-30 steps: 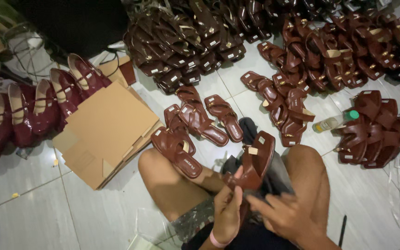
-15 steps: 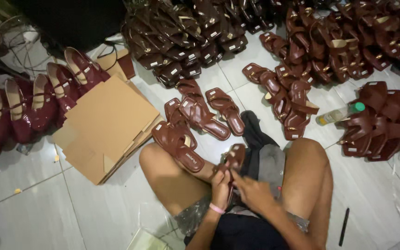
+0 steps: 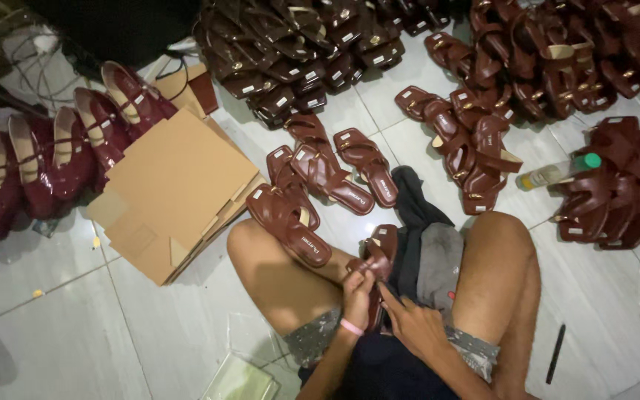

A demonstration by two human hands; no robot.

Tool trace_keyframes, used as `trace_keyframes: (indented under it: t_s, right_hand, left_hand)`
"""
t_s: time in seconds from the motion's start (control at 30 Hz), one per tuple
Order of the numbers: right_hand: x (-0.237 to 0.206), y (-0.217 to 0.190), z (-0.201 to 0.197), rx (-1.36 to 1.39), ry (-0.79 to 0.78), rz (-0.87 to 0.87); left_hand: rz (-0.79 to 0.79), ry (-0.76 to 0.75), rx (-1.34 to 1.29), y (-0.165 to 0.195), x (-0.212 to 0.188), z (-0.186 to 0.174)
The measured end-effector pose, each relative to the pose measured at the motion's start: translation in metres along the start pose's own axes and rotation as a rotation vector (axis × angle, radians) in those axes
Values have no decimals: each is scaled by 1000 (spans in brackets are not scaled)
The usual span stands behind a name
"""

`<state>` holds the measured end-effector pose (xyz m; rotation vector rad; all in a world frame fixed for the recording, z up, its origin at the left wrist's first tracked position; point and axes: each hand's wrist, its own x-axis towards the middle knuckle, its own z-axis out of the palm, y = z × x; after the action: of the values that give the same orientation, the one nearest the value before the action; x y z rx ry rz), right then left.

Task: The person sits on the floor and wipes brown sandals with a cloth. The person handles the sandals one at a time, wiping the straps and soles, then places them back on the floor.

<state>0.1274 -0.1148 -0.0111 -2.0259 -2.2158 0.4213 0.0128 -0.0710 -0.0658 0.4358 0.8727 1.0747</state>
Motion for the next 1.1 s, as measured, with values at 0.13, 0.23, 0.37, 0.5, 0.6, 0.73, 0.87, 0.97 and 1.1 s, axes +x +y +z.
trace_keyframes:
  t_s: [0.13,0.23,0.37,0.5,0.6,0.73,0.87,0.97,1.1]
  right_hand:
    - [-3,0,8,18,24,44]
    - [-4,2,7,5,55,26]
    - [-6,5,4,21,-10,39]
    - [-3,7,3,56,122,-3]
    - [-6,8,0,12,27,1]
    - [-23,11,-11,-38,-87,45]
    - [-11,12,-10,-67,-46,11]
    - [9,8,-7,-55,55,-16]
    - [10,5,-7,-41,71,15]
  left_hand:
    - [54,34,51,-2,-1,-2]
    - [88,19,54,-2,-1,-1]
    - [93,-41,116,-1,-2,2]
    - [76,17,120,-2,-3,2]
    - [54,10,48,-3,-3,3]
    - [-5,-6,18,-6,-3,8]
    - [9,-4,69,-5,-3,9]
    - [34,18,94,-3,-3,9]
    - [16,0,35,-4,-4,8]
